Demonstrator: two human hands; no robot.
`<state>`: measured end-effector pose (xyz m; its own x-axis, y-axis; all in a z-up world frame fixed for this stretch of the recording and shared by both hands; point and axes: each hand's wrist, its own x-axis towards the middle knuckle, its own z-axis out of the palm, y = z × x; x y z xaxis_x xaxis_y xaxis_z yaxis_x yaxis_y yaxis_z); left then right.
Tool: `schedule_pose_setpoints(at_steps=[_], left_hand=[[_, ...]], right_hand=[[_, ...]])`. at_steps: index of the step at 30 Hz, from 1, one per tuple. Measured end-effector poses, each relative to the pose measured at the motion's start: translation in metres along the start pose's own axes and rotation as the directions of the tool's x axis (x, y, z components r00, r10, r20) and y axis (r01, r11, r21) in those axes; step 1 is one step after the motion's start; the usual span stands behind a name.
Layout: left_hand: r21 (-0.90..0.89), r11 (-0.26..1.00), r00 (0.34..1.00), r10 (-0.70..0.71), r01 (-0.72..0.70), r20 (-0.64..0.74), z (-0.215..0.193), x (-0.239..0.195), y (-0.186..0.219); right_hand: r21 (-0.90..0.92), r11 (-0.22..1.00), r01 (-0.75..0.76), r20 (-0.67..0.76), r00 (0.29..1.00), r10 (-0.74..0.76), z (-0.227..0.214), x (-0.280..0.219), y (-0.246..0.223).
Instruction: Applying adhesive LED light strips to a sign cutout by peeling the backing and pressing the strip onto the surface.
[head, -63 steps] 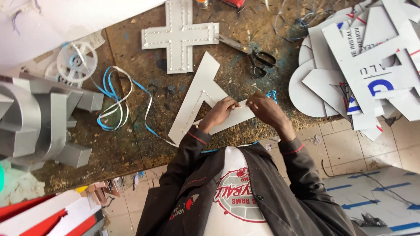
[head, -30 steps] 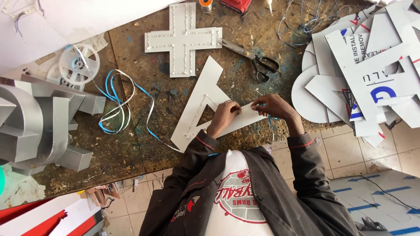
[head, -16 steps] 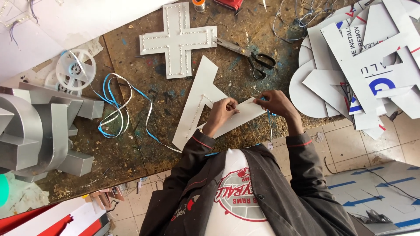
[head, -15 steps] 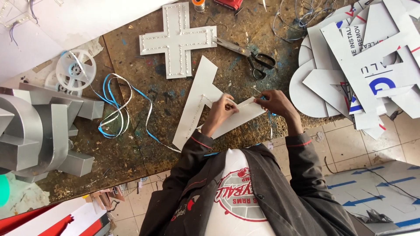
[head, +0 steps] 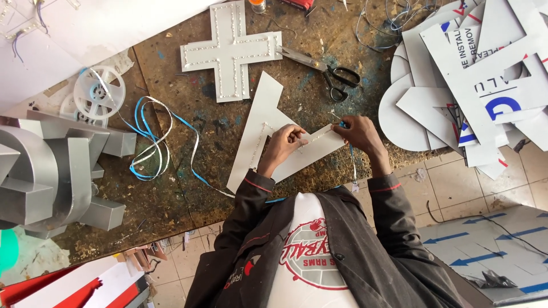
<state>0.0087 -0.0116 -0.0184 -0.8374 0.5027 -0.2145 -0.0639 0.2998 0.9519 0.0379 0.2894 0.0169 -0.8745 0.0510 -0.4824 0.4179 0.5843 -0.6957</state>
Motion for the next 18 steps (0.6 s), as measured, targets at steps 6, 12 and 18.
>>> schedule_pose_setpoints(at_steps=[6,12,18], left_hand=[[0.021,1.0,0.996,0.009,-0.011,0.084,-0.008,-0.001,0.008],[0.389,0.921,0.98,0.078,-0.001,-0.185,-0.024,-0.044,0.01],[0.639,0.713,0.931,0.366,-0.289,0.013,0.026,-0.082,-0.019]], right_hand=[[-0.087,0.996,0.0,-0.054,0.999,-0.005,0.011,0.014,0.015],[-0.117,0.993,-0.025,-0.034,0.999,0.021,0.005,0.01,0.004],[-0.153,0.988,-0.031,-0.007,1.0,0.03,0.005,0.009,0.002]])
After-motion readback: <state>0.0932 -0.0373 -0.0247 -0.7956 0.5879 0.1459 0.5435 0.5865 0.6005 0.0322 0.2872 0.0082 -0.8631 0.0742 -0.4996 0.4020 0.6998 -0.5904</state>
